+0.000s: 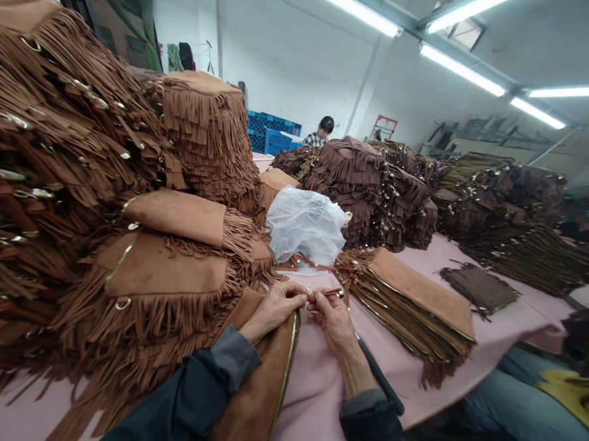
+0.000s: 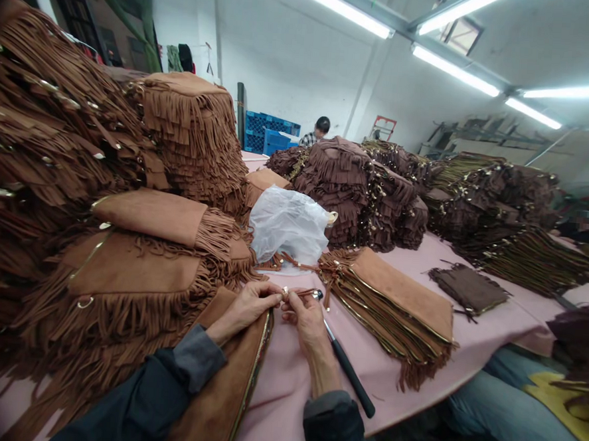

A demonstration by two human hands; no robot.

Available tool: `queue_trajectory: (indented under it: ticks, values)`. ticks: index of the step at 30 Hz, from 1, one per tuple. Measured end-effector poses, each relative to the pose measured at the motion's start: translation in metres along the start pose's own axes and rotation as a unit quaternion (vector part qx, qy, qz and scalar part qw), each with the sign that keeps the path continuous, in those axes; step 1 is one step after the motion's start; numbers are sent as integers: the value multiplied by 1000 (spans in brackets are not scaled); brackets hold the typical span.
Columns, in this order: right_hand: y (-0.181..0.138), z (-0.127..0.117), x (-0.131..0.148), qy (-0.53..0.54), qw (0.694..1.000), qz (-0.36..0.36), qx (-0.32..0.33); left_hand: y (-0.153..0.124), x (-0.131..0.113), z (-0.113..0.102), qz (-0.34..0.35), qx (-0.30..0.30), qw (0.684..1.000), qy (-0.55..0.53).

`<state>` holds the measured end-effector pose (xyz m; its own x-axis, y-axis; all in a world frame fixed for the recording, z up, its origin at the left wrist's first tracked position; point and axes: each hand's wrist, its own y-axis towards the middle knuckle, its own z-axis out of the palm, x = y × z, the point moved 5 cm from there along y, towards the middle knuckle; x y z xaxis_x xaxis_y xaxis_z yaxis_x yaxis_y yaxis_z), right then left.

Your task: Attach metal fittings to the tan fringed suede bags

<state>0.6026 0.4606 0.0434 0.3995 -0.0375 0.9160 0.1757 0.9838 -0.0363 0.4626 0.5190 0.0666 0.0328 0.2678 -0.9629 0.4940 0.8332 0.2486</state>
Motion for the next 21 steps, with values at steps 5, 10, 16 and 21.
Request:
queue_trajectory:
  ticks: [5,10,16,21]
  values:
    - [3,-8,0,-55,997,-44,-40,-1,0,1,-15,-1,1000,27]
    - [4,-10,4,-135,985,-94,-53,-4,0,3,-57,16,998,15]
    - [2,-7,8,-182,975,-111,-58,-7,-10,5,7,-1,996,88]
    - [0,-4,10,-188,976,-99,-54,-10,-19,6,48,-25,979,196]
